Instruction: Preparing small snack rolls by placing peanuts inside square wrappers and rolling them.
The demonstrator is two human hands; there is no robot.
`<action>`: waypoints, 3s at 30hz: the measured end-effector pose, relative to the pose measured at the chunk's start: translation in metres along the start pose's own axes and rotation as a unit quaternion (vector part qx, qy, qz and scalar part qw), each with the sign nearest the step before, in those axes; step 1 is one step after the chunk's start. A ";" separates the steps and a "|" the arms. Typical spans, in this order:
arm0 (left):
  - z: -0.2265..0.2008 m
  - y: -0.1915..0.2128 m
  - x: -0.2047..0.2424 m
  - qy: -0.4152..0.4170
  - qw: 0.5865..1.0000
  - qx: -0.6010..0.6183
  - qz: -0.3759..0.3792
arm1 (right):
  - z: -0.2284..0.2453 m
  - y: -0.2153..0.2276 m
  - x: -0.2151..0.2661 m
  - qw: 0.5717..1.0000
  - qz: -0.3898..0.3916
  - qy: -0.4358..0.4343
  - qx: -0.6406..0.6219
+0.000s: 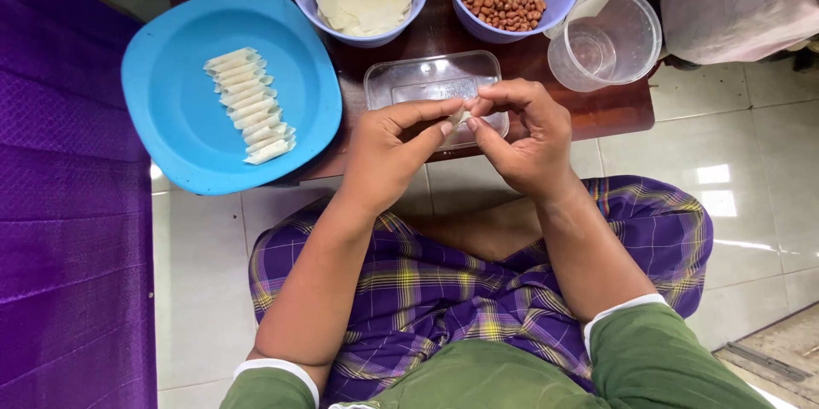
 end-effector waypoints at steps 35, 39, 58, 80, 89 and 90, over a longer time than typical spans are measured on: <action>-0.014 0.076 -0.017 -0.093 0.968 0.214 -0.095 | -0.035 -0.073 -0.010 0.917 0.056 -0.282 -0.276; -0.022 0.075 -0.018 -0.136 0.964 0.227 -0.039 | -0.035 -0.086 -0.030 0.925 0.085 -0.301 -0.215; -0.020 0.033 -0.012 -0.051 0.992 0.108 0.043 | -0.030 -0.037 -0.024 0.931 0.089 -0.259 -0.242; 0.029 -0.003 -0.026 0.069 0.998 0.005 -0.003 | -0.089 0.002 0.013 0.953 0.062 -0.211 -0.209; 0.041 -0.002 -0.033 0.086 0.996 0.022 -0.001 | -0.089 0.000 0.010 0.950 0.068 -0.224 -0.208; 0.041 -0.003 -0.033 0.088 0.996 0.025 -0.001 | -0.088 0.000 0.010 0.950 0.067 -0.229 -0.201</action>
Point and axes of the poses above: each hand's wrist, its own x-axis away from the middle knuckle, its own y-axis out of the back of the hand, z = x × y, the point moved 10 cm from there along -x, towards the middle knuckle, and after that the axes turned 2 degrees about -z, right-handed, at the moved point
